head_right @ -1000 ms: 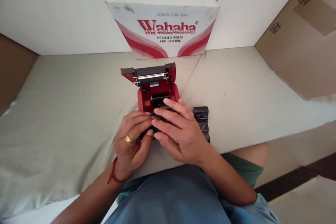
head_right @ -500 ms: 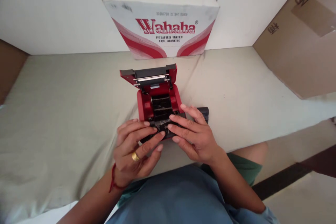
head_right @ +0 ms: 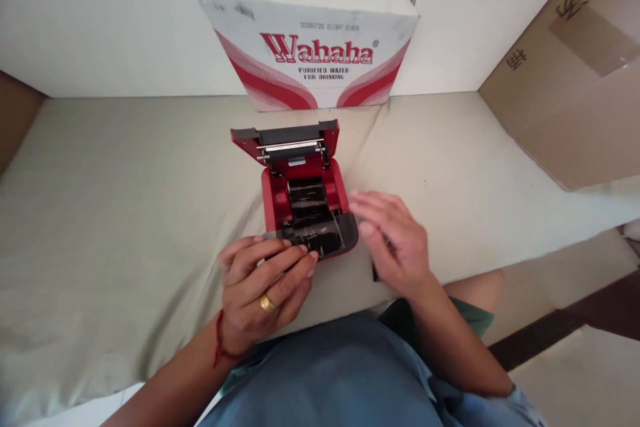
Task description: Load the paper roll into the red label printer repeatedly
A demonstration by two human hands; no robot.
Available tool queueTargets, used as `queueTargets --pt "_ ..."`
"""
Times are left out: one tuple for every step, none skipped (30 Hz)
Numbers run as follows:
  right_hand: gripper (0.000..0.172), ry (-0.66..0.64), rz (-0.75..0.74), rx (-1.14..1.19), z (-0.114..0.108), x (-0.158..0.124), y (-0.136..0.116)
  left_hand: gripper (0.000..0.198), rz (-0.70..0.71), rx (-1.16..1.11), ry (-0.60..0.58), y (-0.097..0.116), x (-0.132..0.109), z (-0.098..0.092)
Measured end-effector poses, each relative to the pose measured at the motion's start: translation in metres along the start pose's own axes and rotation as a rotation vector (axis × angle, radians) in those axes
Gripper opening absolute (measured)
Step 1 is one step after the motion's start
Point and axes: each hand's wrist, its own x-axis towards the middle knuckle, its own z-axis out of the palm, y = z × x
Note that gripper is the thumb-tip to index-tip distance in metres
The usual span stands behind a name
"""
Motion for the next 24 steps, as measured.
queueTargets --pt "0.038 0.066 0.090 0.023 -0.002 0.009 0.003 0.043 0.005 -0.004 0.002 0.000 0.001 0.000" --pt "0.037 0.117 0.163 0.043 -0.003 0.020 0.008 0.038 0.008 -0.001 0.005 0.001 0.001 0.001" --pt "0.040 0.143 0.211 0.060 -0.002 0.032 0.012 0.033 0.010 0.007 0.012 0.001 0.002 0.001" --pt "0.047 0.142 0.235 0.072 0.000 0.046 0.017 0.028 0.010 0.016 0.016 0.001 0.003 0.001" --pt "0.056 0.119 0.241 0.081 0.002 0.059 0.021 0.026 0.008 0.024 0.018 0.002 0.004 0.001" --pt "0.063 0.086 0.236 0.085 0.006 0.073 0.023 0.024 0.009 0.027 0.020 0.002 0.005 0.002" --pt "0.068 0.052 0.226 0.087 0.010 0.086 0.024 0.023 0.010 0.027 0.019 0.002 0.005 0.002" --pt "0.070 0.022 0.211 0.087 0.014 0.097 0.024 0.023 0.014 0.025 0.019 0.002 0.006 0.002" --pt "0.070 -0.003 0.188 0.087 0.018 0.107 0.022 0.022 0.018 0.026 0.023 0.002 0.006 0.002" --pt "0.070 -0.025 0.149 0.088 0.022 0.114 0.020 0.022 0.018 0.029 0.025 0.002 0.006 0.002" --pt "0.070 -0.045 0.097 0.091 0.024 0.119 0.017 0.022 0.015 0.033 0.027 0.002 0.006 0.002" --pt "0.069 -0.056 0.037 0.095 0.026 0.123 0.015 0.021 0.008 0.036 0.028 0.002 0.006 0.002" --pt "0.068 -0.059 -0.022 0.100 0.027 0.124 0.013 0.021 -0.003 0.039 0.030 0.003 0.005 0.002" --pt "0.065 -0.052 -0.073 0.106 0.028 0.124 0.012 0.021 -0.014 0.040 0.032 0.003 0.005 0.002" --pt "0.060 -0.038 -0.111 0.110 0.027 0.122 0.012 0.021 -0.026 0.040 0.037 0.004 0.004 0.002" --pt "0.056 -0.021 -0.134 0.111 0.027 0.120 0.012 0.022 -0.037 0.041 0.043 0.004 0.003 0.002" --pt "0.051 -0.004 -0.146 0.106 0.026 0.117 0.011 0.022 -0.047 0.041 0.049 0.005 0.003 0.003" --pt "0.047 0.007 -0.155 0.094 0.025 0.114 0.011 0.022 -0.056 0.041 0.053 0.005 0.002 0.003" --pt "0.044 0.011 -0.164 0.074 0.024 0.110 0.009 0.022 -0.063 0.040 0.057 0.005 0.002 0.004" --pt "0.042 0.013 -0.171 0.046 0.023 0.107 0.007 0.022 -0.066 0.040 0.058 0.005 0.002 0.004" --pt "0.041 0.013 -0.178 0.014 0.021 0.103 0.005 0.022 -0.065 0.041 0.060 0.005 0.002 0.004" --pt "0.039 0.012 -0.188 -0.019 0.020 0.098 0.002 0.022 -0.060 0.044 0.061 0.005 0.002 0.004" --pt "0.038 0.010 -0.202 -0.048 0.019 0.093 -0.001 0.022 -0.051 0.049 0.063 0.005 0.003 0.003" --pt "0.036 0.007 -0.220 -0.072 0.018 0.087 -0.004 0.022 -0.041 0.055 0.065 0.005 0.003 0.003"
